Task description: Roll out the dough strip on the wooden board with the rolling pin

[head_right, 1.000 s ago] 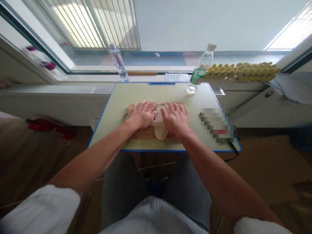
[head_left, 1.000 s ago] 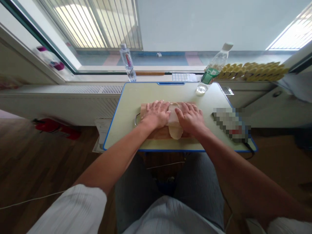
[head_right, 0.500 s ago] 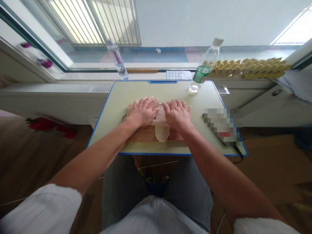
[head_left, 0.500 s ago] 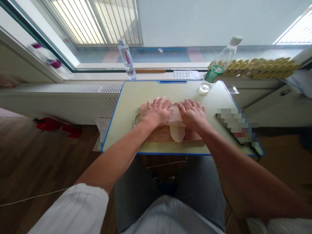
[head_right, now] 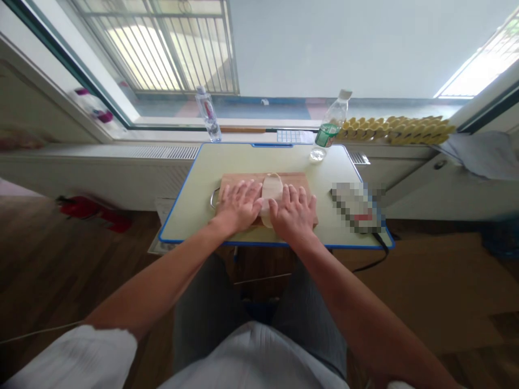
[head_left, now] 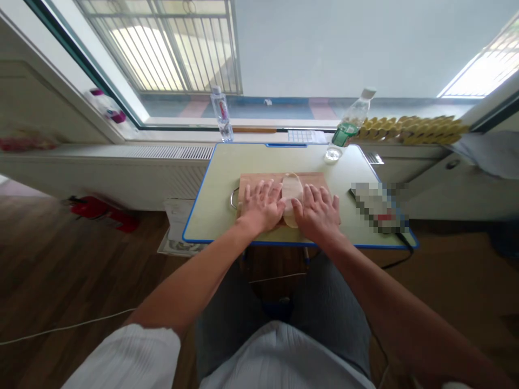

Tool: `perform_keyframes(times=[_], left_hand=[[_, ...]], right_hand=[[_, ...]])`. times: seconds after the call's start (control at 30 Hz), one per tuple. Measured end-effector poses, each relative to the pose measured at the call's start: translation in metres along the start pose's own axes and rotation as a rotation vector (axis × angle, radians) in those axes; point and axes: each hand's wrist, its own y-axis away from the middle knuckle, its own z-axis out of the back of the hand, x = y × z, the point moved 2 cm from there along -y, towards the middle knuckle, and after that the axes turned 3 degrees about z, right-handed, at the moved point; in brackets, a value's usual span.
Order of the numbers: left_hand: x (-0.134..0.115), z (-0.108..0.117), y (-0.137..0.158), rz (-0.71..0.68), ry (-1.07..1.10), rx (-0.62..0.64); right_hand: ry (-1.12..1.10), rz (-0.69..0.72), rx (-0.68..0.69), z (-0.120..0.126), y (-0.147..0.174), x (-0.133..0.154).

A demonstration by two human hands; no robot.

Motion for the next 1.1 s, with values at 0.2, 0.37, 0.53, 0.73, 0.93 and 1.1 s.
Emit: perform_keyframes(times=[0.2,0.37,0.53,0.73,0.93,1.1], left_hand=[[-0.003,0.001,0.015,0.013,-0.003,-0.021],[-0.001,0.001,-0.009,0.059,0.011,0.003],[0.004,0.0,-0.041,0.072,0.042,0.042],[0.011,0.007,-0.075,0.065,0.029,-0.024],[0.016,0.012,-0.097,0.056,-0.006,-0.135],[0.015,0.011,-0.098,0.023,-0.014,-0.147]], right_hand=[[0.013,0.004,0.004,0.002,0.009,0.003],[-0.022,0.001,0.032,0.002,-0.019,-0.002],[-0.081,0.025,0.034,-0.003,-0.059,-0.009],[-0.085,0.042,0.052,-0.006,-0.102,-0.01],[-0.14,0.0,0.05,-0.015,-0.127,-0.012],[-0.133,-0.033,0.101,-0.017,-0.125,-0.013]])
